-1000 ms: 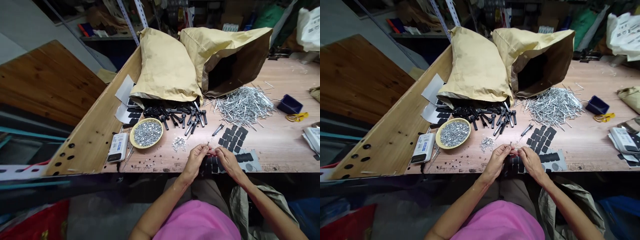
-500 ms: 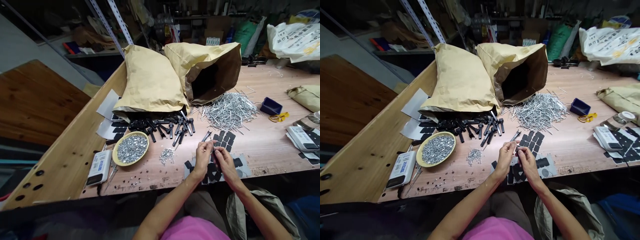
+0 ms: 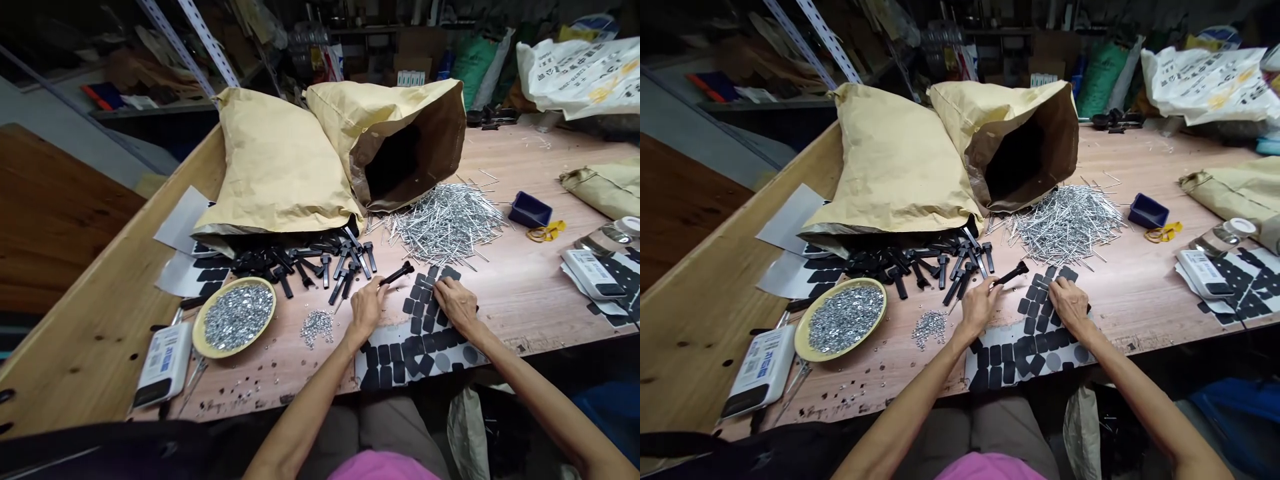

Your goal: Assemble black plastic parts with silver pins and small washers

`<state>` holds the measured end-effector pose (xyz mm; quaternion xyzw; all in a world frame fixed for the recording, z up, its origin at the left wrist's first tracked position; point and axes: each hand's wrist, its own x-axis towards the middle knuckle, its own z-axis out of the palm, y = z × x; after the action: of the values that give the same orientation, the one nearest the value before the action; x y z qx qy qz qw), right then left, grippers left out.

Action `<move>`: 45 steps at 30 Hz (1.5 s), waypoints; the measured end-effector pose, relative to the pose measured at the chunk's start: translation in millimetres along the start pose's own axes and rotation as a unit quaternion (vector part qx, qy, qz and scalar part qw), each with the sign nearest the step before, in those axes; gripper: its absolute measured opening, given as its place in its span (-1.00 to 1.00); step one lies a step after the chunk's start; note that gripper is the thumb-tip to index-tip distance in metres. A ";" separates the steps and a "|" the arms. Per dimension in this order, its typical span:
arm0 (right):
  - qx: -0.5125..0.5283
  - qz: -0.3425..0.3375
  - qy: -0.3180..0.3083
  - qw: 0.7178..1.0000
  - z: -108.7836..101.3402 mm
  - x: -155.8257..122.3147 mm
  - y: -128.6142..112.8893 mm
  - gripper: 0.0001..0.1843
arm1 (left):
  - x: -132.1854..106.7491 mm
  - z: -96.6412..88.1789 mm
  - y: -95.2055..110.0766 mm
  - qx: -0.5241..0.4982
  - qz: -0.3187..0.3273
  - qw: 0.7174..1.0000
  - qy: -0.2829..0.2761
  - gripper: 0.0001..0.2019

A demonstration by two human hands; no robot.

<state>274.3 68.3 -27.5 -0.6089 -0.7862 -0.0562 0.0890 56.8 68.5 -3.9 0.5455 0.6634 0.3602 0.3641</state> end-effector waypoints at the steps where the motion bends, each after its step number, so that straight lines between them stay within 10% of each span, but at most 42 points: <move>1: 0.001 0.002 0.010 1.000 2.4 1.6 4.1 -0.64 | -1.1 -6.4 -0.8 -0.064 -0.015 0.998 -0.010 -0.91; 6: -0.013 -0.015 0.022 1.000 8.1 15.4 29.4 -0.68 | -10.5 -33.2 -1.1 -0.330 -0.121 0.933 -0.078 -0.59; 13: -0.059 -0.075 0.005 0.995 3.6 20.3 45.5 -0.69 | -20.6 -42.9 6.8 -0.430 -0.191 0.877 -0.101 -0.53; 19: 0.048 -0.327 -0.018 0.944 1.6 -33.0 19.0 -0.67 | -29.0 -47.2 7.4 -0.440 -0.210 0.871 -0.069 -0.63; 24: 0.013 -0.121 -0.005 0.993 -2.4 -5.3 36.1 -0.61 | -32.7 -41.5 10.3 -0.412 -0.241 0.874 -0.090 -0.65; 30: 0.017 -0.312 -0.039 0.949 0.3 -35.9 13.4 -0.69 | -41.2 -33.6 10.8 -0.427 -0.228 0.871 -0.082 -0.61; 38: -0.012 -0.209 -0.100 0.973 -30.4 -46.6 -7.5 -0.70 | -62.8 -39.6 20.7 -0.410 -0.214 0.881 -0.095 -0.63; 45: 0.090 -0.071 -0.096 0.989 -77.3 -164.4 32.4 -0.49 | -83.7 -78.7 3.4 -0.431 -0.185 0.883 -0.015 -0.62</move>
<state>351.0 -94.6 13.1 -0.5433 -0.8344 0.0677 0.0634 1.1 -19.9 44.1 0.2073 0.5261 0.5287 0.6331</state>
